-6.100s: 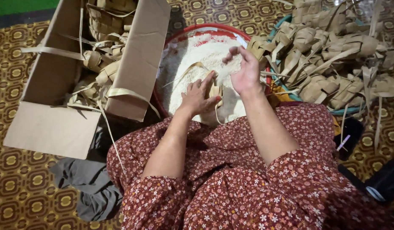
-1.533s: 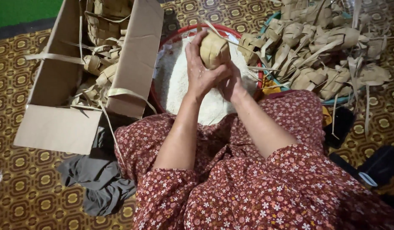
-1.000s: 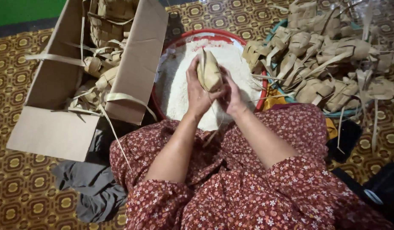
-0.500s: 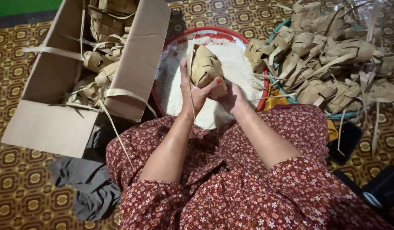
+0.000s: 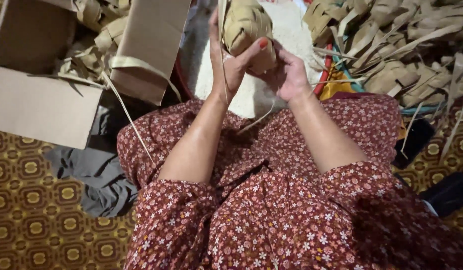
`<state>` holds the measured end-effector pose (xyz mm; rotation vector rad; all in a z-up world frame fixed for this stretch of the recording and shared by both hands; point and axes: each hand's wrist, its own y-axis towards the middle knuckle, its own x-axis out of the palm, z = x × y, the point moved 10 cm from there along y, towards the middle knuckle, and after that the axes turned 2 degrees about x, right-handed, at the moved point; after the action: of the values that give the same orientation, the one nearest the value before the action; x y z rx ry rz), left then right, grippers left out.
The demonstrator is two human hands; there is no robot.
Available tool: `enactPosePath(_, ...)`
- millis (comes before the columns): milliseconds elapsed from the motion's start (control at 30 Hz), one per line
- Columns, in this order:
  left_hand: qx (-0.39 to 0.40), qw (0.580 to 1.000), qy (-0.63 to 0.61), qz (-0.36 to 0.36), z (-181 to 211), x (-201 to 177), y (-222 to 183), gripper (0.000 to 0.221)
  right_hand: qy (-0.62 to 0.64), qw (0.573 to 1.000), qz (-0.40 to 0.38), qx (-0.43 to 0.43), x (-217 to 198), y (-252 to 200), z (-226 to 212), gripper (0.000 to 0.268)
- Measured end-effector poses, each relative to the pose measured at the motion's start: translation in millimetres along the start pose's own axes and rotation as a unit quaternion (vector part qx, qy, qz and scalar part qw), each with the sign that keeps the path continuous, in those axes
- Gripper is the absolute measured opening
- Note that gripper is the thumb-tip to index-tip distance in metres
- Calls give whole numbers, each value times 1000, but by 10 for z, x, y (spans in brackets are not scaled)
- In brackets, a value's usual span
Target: Filling woven palm leaf pouches (ketupat) with rice and sealing them by weaving the ends.
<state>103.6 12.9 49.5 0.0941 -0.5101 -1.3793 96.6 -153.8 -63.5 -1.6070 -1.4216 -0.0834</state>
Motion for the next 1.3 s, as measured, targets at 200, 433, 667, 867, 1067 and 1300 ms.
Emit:
enactPosePath(200,-8,996,-92,-2,19,18,11,94,-42,995,-82,-28,50,118,6,33)
enactPosePath(433,-11,998,-63,5,-10,-4,19,92,-58,993,-101,1,301,-162,-40,43)
enactPosePath(667,26,983,120,-140,-223,269,-83,108,-81,978,-193,20,346,-122,-47,45)
enactPosePath(867,75,943,115,-305,91,532,-217,129,-10,981,-194,-12,238,6,-173,45)
enactPosePath(1067,-125,937,9,-326,75,470,-258,125,-86,935,-276,-207,311,-37,-531,72)
enactPosePath(1300,-196,918,292,-183,-181,50,-191,86,-325,812,-226,-428,492,-352,-725,55)
